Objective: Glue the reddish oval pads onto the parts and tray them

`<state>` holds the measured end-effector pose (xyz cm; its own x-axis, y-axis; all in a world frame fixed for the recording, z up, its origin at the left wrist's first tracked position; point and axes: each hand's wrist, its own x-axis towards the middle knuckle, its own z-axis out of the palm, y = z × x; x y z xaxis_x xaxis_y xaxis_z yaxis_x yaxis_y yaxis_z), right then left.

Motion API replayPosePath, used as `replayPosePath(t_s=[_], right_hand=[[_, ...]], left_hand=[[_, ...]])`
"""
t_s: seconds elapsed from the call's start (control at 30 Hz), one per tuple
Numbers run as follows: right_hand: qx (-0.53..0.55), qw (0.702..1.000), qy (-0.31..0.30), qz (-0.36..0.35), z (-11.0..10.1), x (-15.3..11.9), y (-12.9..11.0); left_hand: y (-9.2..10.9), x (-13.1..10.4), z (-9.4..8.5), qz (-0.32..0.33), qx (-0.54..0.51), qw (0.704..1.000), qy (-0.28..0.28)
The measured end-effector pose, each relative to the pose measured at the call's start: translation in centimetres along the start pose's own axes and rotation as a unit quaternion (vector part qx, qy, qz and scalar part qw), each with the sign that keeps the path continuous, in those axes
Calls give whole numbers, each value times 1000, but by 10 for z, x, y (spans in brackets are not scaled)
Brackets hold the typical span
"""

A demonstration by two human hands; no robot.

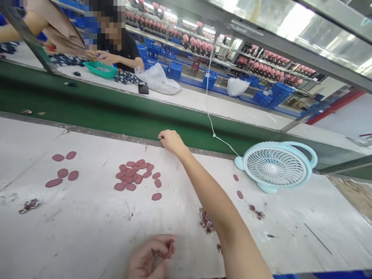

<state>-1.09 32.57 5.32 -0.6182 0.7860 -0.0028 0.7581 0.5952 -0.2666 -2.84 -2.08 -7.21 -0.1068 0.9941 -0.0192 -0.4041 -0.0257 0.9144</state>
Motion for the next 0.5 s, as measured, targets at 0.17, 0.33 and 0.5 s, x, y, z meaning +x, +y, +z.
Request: replayPosePath(t_s=[0.17, 0.33, 0.5], right_hand=[[16, 999, -40, 17, -19, -115, 19], [28, 997, -17, 75, 9, -209, 29], [50, 989, 37, 131, 18, -290, 25]], left_hand=[[9, 1, -4, -13, 6, 1000, -17], [12, 0, -11, -32, 35, 998, -51], [11, -1, -15, -31, 55, 996, -56]])
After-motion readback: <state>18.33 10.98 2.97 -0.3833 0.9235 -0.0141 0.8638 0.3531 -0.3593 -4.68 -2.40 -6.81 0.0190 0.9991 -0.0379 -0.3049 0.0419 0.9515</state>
